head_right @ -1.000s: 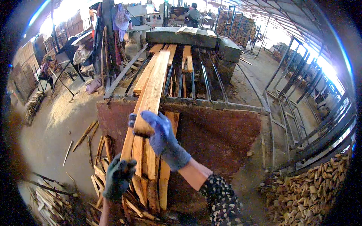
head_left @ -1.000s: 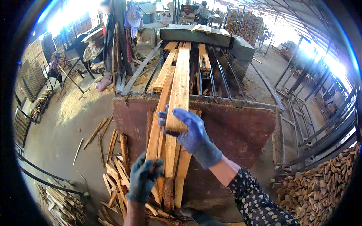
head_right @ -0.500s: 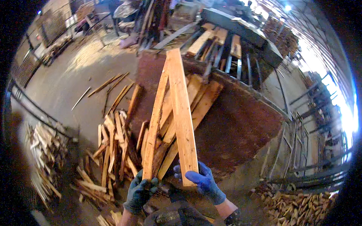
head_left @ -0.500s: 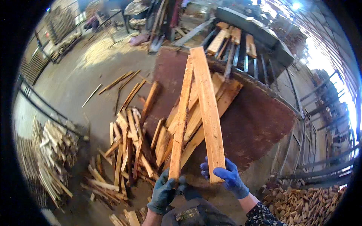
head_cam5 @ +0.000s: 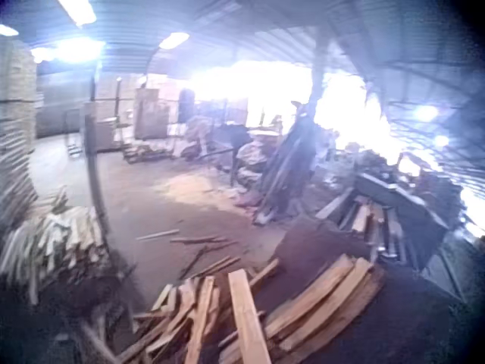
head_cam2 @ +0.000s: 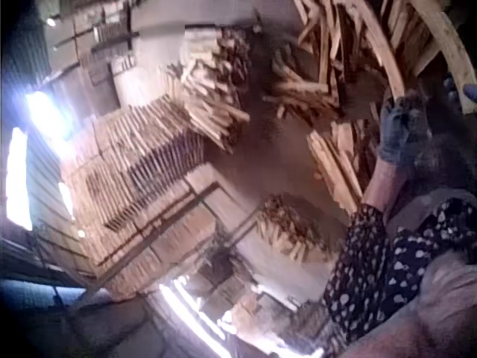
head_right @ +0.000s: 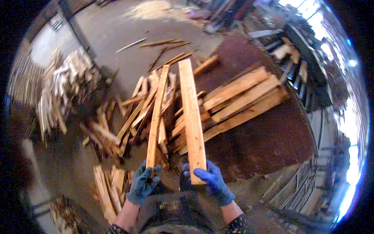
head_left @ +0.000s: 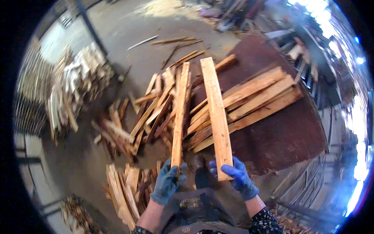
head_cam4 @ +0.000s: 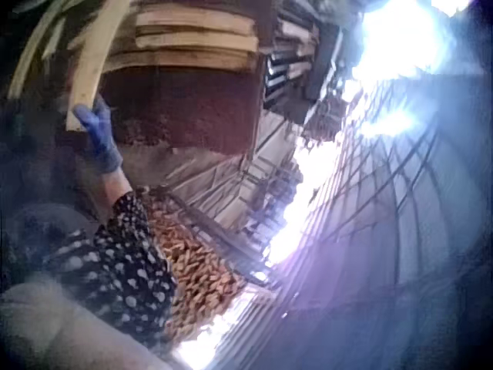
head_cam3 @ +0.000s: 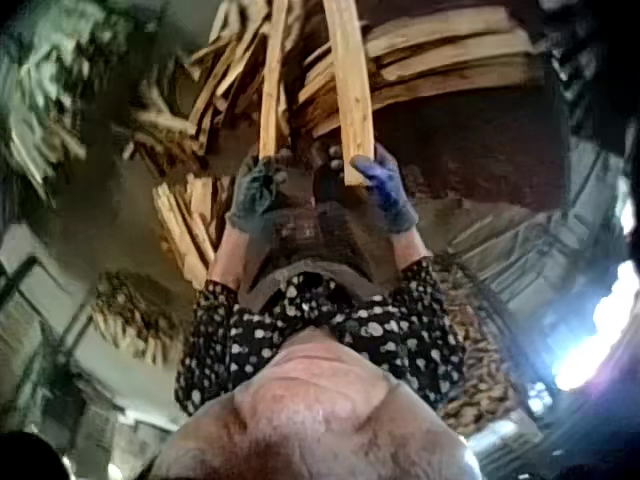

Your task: The person picks up wooden planks from a large pile on the floor and stacks them into a neat pile. The person wears blue gloves and repeatedly handles the planks one by one or in small groups, moving them from a disorganized heap to an organized stack.

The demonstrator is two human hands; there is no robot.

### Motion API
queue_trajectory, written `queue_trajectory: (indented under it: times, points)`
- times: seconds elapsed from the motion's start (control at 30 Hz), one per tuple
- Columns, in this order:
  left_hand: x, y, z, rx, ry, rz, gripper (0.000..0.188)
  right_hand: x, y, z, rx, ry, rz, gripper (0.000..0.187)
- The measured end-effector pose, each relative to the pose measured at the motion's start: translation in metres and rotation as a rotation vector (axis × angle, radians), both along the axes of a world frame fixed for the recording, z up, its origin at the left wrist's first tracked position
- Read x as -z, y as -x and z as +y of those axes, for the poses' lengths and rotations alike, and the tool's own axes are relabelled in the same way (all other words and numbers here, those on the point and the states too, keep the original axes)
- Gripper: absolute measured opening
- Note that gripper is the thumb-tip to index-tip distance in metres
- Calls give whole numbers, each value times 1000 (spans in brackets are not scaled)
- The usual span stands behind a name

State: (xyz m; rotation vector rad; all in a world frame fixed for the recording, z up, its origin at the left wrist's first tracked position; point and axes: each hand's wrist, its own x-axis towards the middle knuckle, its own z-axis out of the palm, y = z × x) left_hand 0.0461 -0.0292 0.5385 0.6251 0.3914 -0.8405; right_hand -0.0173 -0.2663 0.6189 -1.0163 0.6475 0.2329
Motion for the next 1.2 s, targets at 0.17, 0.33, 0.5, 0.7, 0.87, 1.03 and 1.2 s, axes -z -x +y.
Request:
queue_trajectory:
  times: [0.17,0.33,0.5,0.7,0.87,1.03,1.2]
  points:
    - [12,35,55,-247,-107,128,40,29,3,12,-231,64,176,42]
    - [21,80,101,-516,-151,179,37,103,11,56,-639,55,297,47]
    - [10,137,173,-746,-436,155,36,158,27,202,-902,-390,416,47]
    - [3,158,219,-779,-901,351,42,231,127,355,-1031,-31,-538,66]
    - [-29,155,233,25,-1357,-167,35,216,36,297,-1203,-310,-73,71]
    - [2,94,154,-70,-1170,-261,35,154,-51,236,-894,-271,-162,63]
    - [6,69,49,-189,-566,-8,36,149,-56,178,-570,-116,-68,43]
